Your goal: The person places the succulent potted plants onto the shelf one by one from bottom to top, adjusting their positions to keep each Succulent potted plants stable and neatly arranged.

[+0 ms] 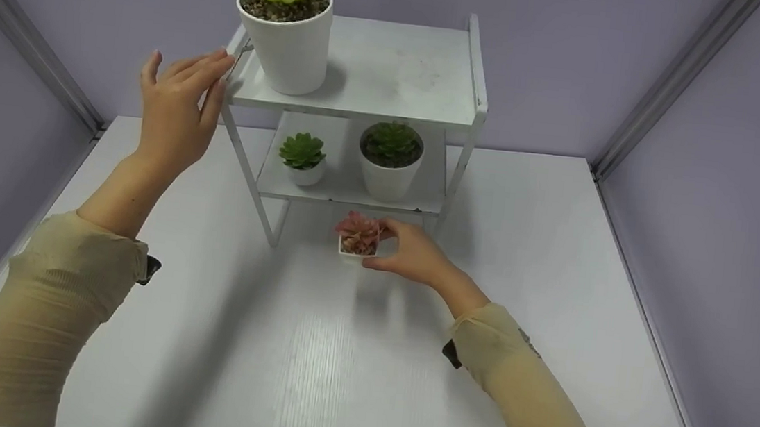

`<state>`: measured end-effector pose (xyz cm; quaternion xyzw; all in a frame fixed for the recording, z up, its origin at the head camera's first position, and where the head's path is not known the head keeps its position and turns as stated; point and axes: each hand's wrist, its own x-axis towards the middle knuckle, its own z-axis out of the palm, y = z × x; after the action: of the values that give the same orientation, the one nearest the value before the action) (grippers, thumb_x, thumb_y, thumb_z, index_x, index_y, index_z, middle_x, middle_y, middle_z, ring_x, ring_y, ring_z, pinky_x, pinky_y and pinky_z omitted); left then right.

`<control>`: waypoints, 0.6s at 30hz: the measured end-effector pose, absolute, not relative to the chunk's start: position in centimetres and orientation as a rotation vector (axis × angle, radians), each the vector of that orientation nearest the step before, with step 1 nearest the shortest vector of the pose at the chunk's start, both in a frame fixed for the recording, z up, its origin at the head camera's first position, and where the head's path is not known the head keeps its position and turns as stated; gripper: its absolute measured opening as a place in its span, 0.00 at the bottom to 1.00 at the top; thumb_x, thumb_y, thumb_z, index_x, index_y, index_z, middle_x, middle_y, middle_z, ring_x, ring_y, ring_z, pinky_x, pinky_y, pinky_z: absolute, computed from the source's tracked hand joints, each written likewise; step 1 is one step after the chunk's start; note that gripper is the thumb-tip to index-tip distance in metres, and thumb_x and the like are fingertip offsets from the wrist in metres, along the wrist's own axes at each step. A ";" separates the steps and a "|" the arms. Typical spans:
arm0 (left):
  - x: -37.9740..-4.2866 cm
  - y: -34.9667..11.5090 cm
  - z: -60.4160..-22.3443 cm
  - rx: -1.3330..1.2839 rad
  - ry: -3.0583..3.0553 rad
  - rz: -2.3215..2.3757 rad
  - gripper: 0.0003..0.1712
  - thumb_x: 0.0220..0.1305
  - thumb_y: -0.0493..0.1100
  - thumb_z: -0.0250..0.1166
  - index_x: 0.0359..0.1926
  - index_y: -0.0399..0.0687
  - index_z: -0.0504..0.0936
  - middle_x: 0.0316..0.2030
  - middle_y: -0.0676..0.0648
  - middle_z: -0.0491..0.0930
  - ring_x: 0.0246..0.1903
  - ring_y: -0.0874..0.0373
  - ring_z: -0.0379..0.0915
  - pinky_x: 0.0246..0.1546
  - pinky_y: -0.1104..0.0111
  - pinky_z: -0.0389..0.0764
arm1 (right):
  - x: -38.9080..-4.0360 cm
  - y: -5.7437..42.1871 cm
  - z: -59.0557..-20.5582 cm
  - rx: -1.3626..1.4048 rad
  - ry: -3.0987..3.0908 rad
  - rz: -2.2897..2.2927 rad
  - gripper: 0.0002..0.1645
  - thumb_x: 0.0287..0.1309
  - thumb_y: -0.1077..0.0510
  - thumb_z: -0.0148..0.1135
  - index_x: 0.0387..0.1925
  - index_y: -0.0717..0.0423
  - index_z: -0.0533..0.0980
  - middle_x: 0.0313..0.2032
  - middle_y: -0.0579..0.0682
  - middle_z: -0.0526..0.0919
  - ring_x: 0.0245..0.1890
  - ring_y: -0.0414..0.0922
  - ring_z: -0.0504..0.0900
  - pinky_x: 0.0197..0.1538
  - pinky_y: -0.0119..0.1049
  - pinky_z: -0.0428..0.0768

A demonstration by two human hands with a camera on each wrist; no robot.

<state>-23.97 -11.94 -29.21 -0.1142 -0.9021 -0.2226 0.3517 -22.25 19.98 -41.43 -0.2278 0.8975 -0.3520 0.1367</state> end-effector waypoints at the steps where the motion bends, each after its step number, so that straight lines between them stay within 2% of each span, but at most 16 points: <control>1: -24.0 -12.0 -29.2 -0.295 -2.336 -0.574 0.19 0.70 0.45 0.51 0.58 0.47 0.77 0.57 0.49 0.77 0.59 0.52 0.71 0.67 0.45 0.46 | -22.2 20.1 -41.2 -0.654 2.597 -1.017 0.40 0.45 0.49 0.72 0.60 0.56 0.69 0.52 0.54 0.78 0.55 0.51 0.74 0.61 0.53 0.68; 10: -24.0 -12.0 -29.2 -0.293 -2.328 -0.583 0.19 0.70 0.45 0.51 0.57 0.47 0.77 0.57 0.49 0.77 0.58 0.52 0.71 0.67 0.45 0.45 | -21.9 20.9 -38.6 -0.692 2.630 -0.979 0.42 0.45 0.49 0.72 0.62 0.54 0.68 0.56 0.54 0.77 0.60 0.54 0.72 0.62 0.55 0.67; 18: -24.0 -12.0 -29.2 -0.302 -2.322 -0.564 0.18 0.70 0.43 0.51 0.57 0.47 0.77 0.57 0.49 0.77 0.58 0.51 0.72 0.66 0.44 0.46 | -21.8 21.5 -36.3 -0.722 2.668 -0.953 0.39 0.46 0.51 0.71 0.60 0.59 0.70 0.53 0.56 0.79 0.57 0.54 0.74 0.60 0.55 0.68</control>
<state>-23.98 -11.95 -29.23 -0.1170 -0.9001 -0.2186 0.3582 -21.84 21.52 -36.34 -0.2454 0.9071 -0.3241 0.1088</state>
